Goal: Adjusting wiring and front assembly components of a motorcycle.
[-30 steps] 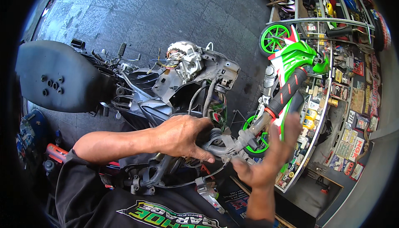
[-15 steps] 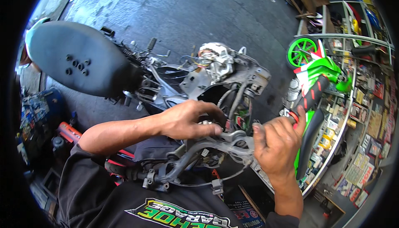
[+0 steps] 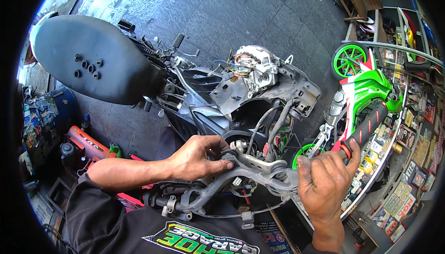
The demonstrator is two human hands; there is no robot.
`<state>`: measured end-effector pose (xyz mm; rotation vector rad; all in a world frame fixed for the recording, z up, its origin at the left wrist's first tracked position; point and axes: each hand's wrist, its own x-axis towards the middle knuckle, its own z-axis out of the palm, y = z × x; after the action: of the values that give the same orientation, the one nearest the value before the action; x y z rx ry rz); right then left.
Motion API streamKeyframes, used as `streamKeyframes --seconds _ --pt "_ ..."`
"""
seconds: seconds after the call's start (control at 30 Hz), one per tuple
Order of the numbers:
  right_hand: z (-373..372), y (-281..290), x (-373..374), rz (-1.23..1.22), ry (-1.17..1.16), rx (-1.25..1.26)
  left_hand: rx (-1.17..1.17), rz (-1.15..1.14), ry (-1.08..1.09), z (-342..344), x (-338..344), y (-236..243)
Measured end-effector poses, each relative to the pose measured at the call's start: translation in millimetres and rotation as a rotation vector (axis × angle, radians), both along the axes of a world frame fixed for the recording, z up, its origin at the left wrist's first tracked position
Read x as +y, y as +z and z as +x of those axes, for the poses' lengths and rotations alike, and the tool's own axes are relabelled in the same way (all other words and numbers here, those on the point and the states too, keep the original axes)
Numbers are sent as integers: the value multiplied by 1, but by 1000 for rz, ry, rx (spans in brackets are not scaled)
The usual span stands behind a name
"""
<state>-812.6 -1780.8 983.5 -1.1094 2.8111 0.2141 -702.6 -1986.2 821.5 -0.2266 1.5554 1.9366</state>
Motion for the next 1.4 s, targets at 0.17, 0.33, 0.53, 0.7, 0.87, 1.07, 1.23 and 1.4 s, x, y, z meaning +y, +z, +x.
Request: streamKeyframes --seconds 0.17,0.33,0.53,0.7,0.87,1.07,1.23,1.4 --pt "-5 0 -4 41 26 -59 -20 59 -48 1 1 -17" --pt "-1 13 -8 60 64 -154 -24 104 -72 -4 2 -18" --pt "45 9 -21 237 398 -319 -3 127 -18 2 3 -16" --pt "32 -12 -16 312 588 -273 -124 333 36 6 2 -25" --pt "25 -10 -23 376 599 -343 -387 522 112 8 4 -46" --pt "21 -5 -39 504 588 -414 -266 439 -23 -3 -1 -41" --pt "25 -4 -42 477 540 -432 -241 410 -64 -5 -7 -34" --pt "31 11 -49 192 350 -413 40 193 -170 -10 -14 -29"
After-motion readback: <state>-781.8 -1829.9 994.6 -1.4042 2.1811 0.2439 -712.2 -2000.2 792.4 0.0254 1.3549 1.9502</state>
